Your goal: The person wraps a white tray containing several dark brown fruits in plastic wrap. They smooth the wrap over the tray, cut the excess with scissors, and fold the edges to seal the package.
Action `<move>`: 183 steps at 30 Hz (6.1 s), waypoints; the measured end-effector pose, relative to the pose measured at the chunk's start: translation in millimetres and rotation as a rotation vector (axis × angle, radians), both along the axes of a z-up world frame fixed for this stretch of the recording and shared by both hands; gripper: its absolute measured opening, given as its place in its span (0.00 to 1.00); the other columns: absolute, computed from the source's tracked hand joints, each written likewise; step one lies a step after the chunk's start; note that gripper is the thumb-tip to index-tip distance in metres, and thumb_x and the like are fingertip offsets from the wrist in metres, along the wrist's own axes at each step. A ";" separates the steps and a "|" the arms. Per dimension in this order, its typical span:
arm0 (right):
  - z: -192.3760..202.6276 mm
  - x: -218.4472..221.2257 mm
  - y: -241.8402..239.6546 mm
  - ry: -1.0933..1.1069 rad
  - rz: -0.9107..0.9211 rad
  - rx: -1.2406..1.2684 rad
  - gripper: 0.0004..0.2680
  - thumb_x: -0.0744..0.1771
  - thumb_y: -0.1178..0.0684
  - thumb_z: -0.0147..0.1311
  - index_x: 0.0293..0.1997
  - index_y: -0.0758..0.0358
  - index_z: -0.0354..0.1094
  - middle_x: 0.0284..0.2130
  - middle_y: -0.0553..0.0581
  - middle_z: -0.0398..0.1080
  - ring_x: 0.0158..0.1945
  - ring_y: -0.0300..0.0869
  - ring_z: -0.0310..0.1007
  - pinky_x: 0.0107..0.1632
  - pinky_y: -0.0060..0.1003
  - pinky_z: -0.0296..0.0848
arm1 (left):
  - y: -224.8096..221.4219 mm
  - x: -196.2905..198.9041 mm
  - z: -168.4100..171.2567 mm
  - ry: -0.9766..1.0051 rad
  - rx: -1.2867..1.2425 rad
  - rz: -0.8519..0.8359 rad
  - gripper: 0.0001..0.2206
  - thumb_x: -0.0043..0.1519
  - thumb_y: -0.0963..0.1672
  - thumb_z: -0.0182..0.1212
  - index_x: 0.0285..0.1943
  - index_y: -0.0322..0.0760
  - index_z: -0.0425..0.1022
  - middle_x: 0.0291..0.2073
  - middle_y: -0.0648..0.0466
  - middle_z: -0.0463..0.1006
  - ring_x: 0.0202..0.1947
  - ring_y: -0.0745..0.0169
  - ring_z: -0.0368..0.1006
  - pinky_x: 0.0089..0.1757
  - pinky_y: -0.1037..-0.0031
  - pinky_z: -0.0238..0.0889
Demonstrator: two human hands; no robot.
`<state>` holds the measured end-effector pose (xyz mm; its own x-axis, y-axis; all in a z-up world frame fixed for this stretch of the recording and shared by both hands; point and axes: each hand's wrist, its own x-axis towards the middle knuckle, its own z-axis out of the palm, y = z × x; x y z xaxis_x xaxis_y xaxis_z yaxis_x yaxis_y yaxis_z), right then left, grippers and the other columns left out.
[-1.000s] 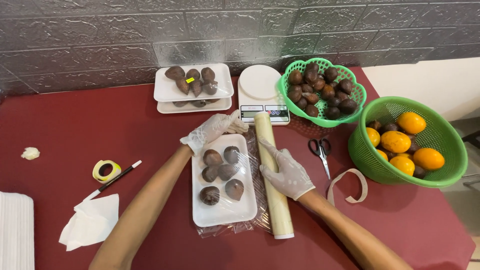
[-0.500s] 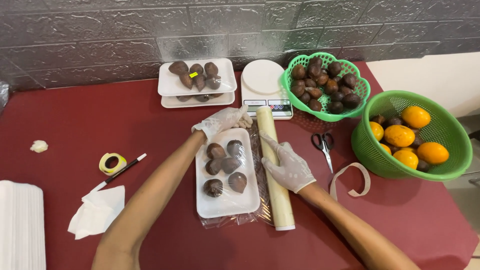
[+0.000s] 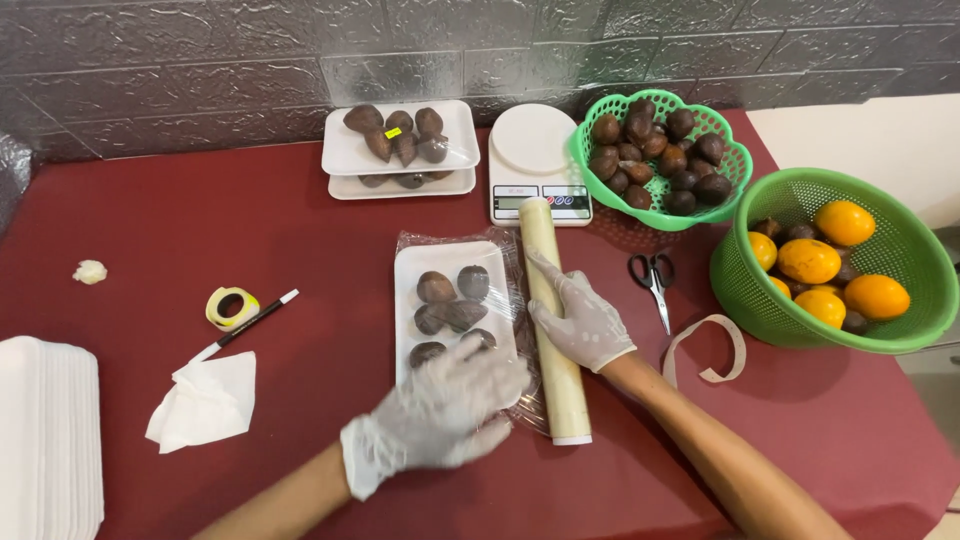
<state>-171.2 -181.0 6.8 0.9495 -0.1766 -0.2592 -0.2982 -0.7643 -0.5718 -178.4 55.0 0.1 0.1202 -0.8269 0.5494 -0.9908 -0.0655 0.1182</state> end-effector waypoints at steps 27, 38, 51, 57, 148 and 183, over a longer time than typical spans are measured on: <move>8.0 -1.4 2.8 0.029 -0.001 -0.002 0.28 0.66 0.42 0.41 0.78 0.23 0.39 0.41 0.58 0.62 0.44 0.58 0.72 0.56 0.49 0.68 | 59.5 -102.9 -111.9 -0.200 0.282 0.792 0.36 0.60 0.59 0.39 0.78 0.46 0.53 0.77 0.60 0.52 0.77 0.61 0.45 0.69 0.52 0.37; 1.5 -0.9 -0.6 0.013 0.005 -0.009 0.28 0.66 0.41 0.42 0.78 0.24 0.40 0.39 0.57 0.61 0.43 0.57 0.71 0.55 0.50 0.68 | 60.1 -110.6 -138.6 -0.192 0.301 0.885 0.39 0.59 0.59 0.37 0.80 0.43 0.45 0.81 0.56 0.42 0.80 0.58 0.36 0.69 0.40 0.36; 3.3 -2.0 -1.5 0.014 0.019 0.004 0.28 0.66 0.41 0.41 0.78 0.25 0.39 0.40 0.57 0.61 0.43 0.58 0.71 0.54 0.51 0.69 | 4.2 -112.6 -105.6 -0.195 0.309 0.694 0.38 0.61 0.58 0.37 0.80 0.41 0.45 0.80 0.52 0.43 0.80 0.57 0.34 0.72 0.56 0.28; -0.9 -0.9 -2.9 0.004 0.022 0.008 0.28 0.66 0.41 0.42 0.78 0.26 0.40 0.41 0.57 0.62 0.43 0.58 0.72 0.56 0.50 0.68 | -9.6 -122.0 -134.8 -0.055 0.318 0.806 0.38 0.61 0.57 0.35 0.80 0.40 0.44 0.79 0.56 0.44 0.79 0.62 0.36 0.72 0.57 0.29; 12.2 14.8 -9.4 0.231 0.087 -0.125 0.39 0.61 0.29 0.53 0.78 0.26 0.25 0.69 0.48 0.59 0.69 0.47 0.63 0.70 0.48 0.64 | 73.4 38.2 -17.4 1.418 0.025 1.108 0.17 0.59 0.51 0.66 0.45 0.35 0.84 0.14 0.50 0.78 0.19 0.64 0.70 0.29 0.75 0.62; -7.0 48.4 -8.0 0.109 0.348 -0.439 0.35 0.65 0.30 0.54 0.80 0.38 0.35 0.63 0.53 0.61 0.66 0.49 0.65 0.64 0.49 0.69 | 60.5 52.6 48.4 0.878 0.029 0.983 0.19 0.65 0.47 0.54 0.67 0.46 0.69 0.55 0.53 0.79 0.55 0.54 0.75 0.55 0.58 0.67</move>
